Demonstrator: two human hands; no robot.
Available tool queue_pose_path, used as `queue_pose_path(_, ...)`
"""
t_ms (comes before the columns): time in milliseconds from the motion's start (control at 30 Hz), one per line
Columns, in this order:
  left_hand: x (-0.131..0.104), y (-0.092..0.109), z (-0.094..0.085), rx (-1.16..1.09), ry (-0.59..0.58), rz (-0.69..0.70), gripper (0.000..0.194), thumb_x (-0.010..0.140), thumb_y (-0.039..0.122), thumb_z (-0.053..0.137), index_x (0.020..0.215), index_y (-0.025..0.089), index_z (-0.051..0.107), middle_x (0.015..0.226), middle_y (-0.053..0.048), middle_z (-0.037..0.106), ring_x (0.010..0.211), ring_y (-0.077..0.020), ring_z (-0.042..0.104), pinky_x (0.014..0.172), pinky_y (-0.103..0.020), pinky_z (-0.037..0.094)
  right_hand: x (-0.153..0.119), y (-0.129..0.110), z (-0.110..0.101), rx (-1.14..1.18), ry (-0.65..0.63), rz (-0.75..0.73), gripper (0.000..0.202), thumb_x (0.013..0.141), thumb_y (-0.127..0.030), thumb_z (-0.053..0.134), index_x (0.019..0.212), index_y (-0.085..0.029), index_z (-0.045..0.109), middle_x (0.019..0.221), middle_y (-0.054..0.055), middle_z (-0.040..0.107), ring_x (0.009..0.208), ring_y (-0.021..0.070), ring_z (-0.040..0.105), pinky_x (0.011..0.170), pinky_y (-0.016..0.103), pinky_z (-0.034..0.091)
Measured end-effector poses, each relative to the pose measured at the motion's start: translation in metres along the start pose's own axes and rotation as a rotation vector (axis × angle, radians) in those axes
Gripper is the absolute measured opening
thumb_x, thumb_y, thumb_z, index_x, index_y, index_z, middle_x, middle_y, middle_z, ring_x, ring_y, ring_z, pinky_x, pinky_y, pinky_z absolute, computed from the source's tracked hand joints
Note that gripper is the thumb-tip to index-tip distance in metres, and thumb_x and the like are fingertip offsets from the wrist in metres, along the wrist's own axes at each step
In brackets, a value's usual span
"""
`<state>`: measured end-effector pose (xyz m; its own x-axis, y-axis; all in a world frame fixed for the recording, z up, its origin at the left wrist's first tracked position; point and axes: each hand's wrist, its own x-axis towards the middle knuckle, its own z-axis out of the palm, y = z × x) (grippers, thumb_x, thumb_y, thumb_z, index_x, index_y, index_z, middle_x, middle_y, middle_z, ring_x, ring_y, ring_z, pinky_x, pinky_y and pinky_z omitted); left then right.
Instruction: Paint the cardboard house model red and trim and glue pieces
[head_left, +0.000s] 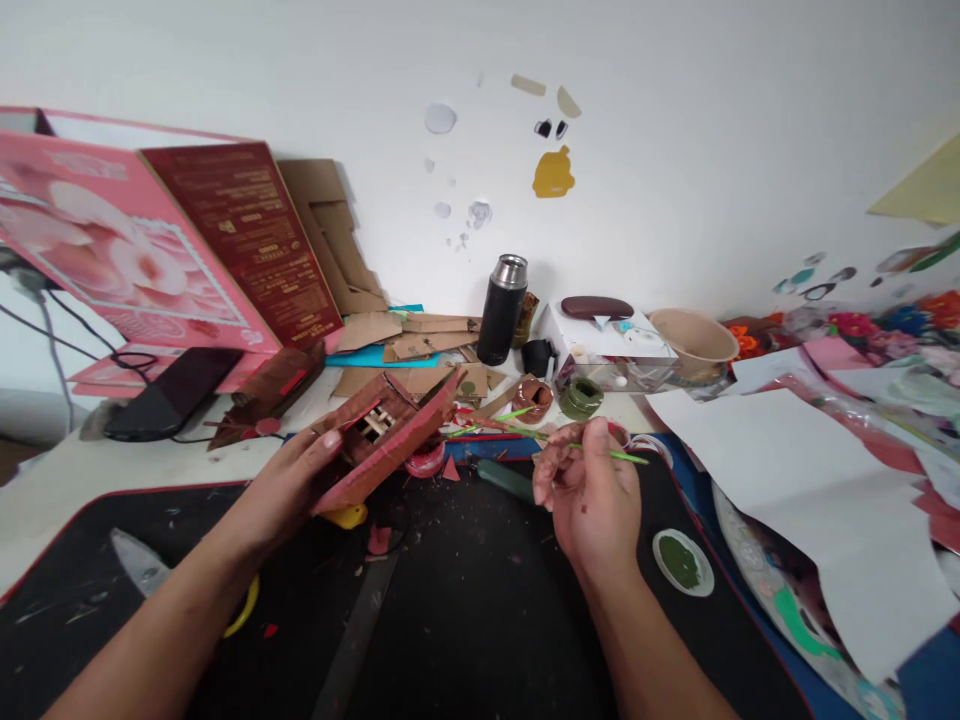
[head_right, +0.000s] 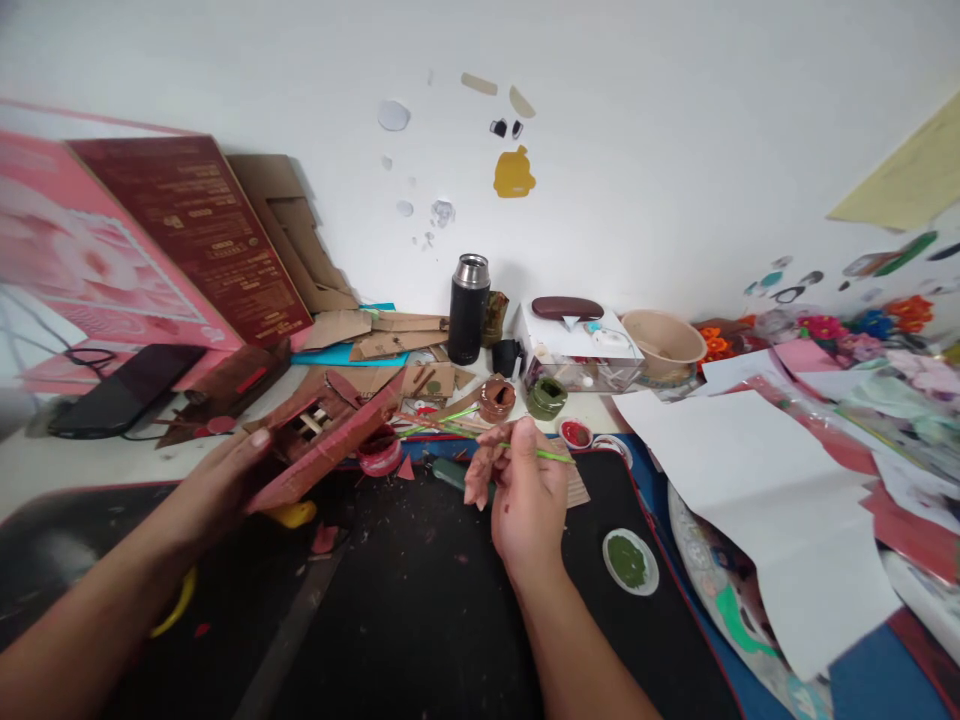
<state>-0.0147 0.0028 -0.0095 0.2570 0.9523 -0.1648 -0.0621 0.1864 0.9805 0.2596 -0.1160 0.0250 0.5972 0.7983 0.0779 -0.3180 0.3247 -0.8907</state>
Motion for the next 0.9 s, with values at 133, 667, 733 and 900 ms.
queue_pose_path(133, 0.001, -0.002, -0.006, 0.005, -0.002, -0.018, 0.077, 0.070, 0.074, 0.093, 0.122, 0.018, 0.086, 0.112, -0.015, 0.089, 0.108, -0.0378, 0.084, 0.096, -0.041, 0.069, 0.000, 0.003, 0.000, -0.018, -0.027, 0.047, 0.062, 0.088, -0.079, 0.081, 0.081, -0.019, 0.071, 0.052, -0.002, 0.064, 0.035, 0.0113, 0.052, 0.034, 0.020, 0.040)
queue_pose_path(667, 0.001, 0.009, -0.005, -0.013, 0.087, -0.058, 0.075, 0.061, 0.078, 0.095, 0.108, 0.020, 0.088, 0.113, -0.015, 0.089, 0.115, -0.0406, 0.082, 0.096, -0.042, 0.068, 0.010, -0.026, 0.009, -0.004, -0.164, 0.109, 0.065, 0.085, -0.082, 0.082, 0.077, -0.019, 0.070, 0.053, -0.001, 0.063, 0.038, 0.0126, 0.055, 0.035, 0.020, 0.037)
queue_pose_path(733, 0.001, 0.010, -0.004, -0.004, 0.090, -0.068, 0.074, 0.060, 0.079, 0.095, 0.104, 0.021, 0.088, 0.117, -0.015, 0.088, 0.115, -0.0409, 0.082, 0.093, -0.041, 0.069, 0.016, -0.026, 0.013, -0.004, -0.189, 0.096, 0.064, 0.086, -0.080, 0.082, 0.075, -0.019, 0.069, 0.051, -0.002, 0.061, 0.040, 0.0128, 0.056, 0.036, 0.020, 0.040)
queue_pose_path(900, 0.003, 0.008, -0.007, -0.046, 0.066, -0.010, 0.070, 0.065, 0.076, 0.094, 0.109, 0.022, 0.088, 0.129, -0.015, 0.085, 0.128, -0.0387, 0.078, 0.109, -0.040, 0.062, 0.020, -0.014, 0.012, 0.033, -0.183, 0.084, 0.063, 0.087, -0.078, 0.084, 0.070, -0.019, 0.069, 0.050, -0.003, 0.059, 0.036, 0.0112, 0.052, 0.034, 0.019, 0.040)
